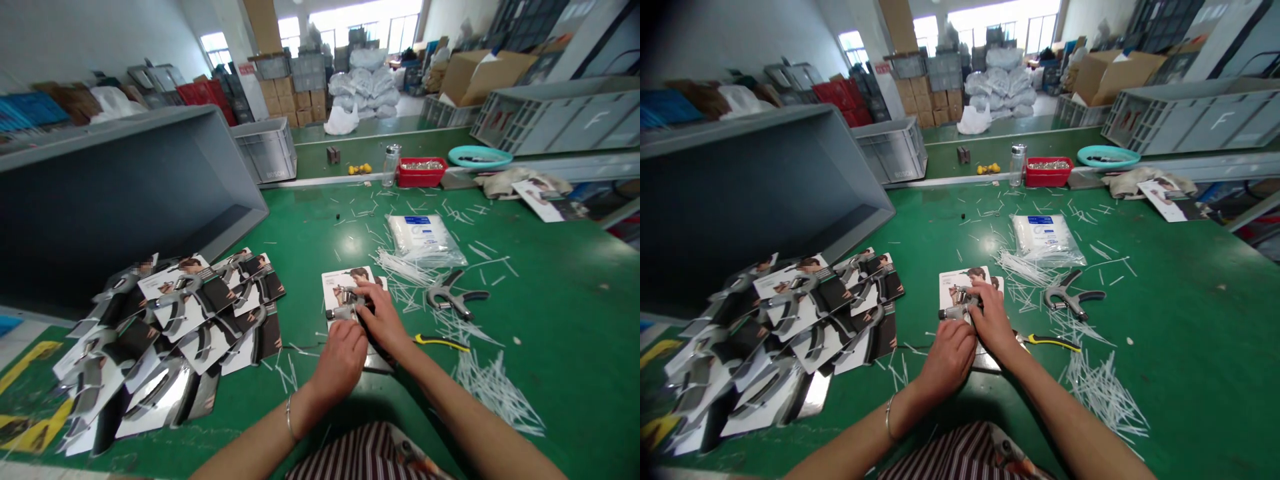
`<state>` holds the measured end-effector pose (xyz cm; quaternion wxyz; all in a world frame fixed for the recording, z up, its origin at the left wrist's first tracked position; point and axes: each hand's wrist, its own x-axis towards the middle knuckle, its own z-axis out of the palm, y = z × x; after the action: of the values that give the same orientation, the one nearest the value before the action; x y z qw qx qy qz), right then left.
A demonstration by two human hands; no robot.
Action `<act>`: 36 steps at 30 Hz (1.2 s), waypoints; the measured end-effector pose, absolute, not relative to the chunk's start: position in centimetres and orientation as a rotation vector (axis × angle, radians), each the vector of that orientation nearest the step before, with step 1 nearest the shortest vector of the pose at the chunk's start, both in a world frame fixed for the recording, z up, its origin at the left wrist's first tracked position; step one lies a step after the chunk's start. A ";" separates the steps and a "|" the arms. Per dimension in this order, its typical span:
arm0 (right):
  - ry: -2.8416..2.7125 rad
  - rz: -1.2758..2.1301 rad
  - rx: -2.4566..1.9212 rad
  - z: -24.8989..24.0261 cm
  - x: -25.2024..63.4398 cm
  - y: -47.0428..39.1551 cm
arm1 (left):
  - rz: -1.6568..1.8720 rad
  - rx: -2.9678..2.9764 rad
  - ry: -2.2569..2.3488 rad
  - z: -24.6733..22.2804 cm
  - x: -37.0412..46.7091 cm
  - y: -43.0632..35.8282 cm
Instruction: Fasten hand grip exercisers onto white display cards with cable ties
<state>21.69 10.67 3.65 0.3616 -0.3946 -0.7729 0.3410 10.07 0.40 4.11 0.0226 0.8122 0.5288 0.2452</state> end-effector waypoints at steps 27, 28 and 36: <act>-2.573 0.878 -0.940 7.9 24.0 7.0 | 0.982 1.956 1.774 5.6 4.5 -1.6; -2.571 0.863 -0.932 7.7 24.3 7.1 | 1.023 1.905 1.785 5.4 5.0 -1.4; -2.856 0.288 -0.926 7.8 24.2 5.8 | 1.077 1.762 1.585 5.8 5.8 -0.4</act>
<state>24.17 5.84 7.80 0.0626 -0.3063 -0.9451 0.0953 5.79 -0.40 5.85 0.2662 0.6525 0.5868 0.3987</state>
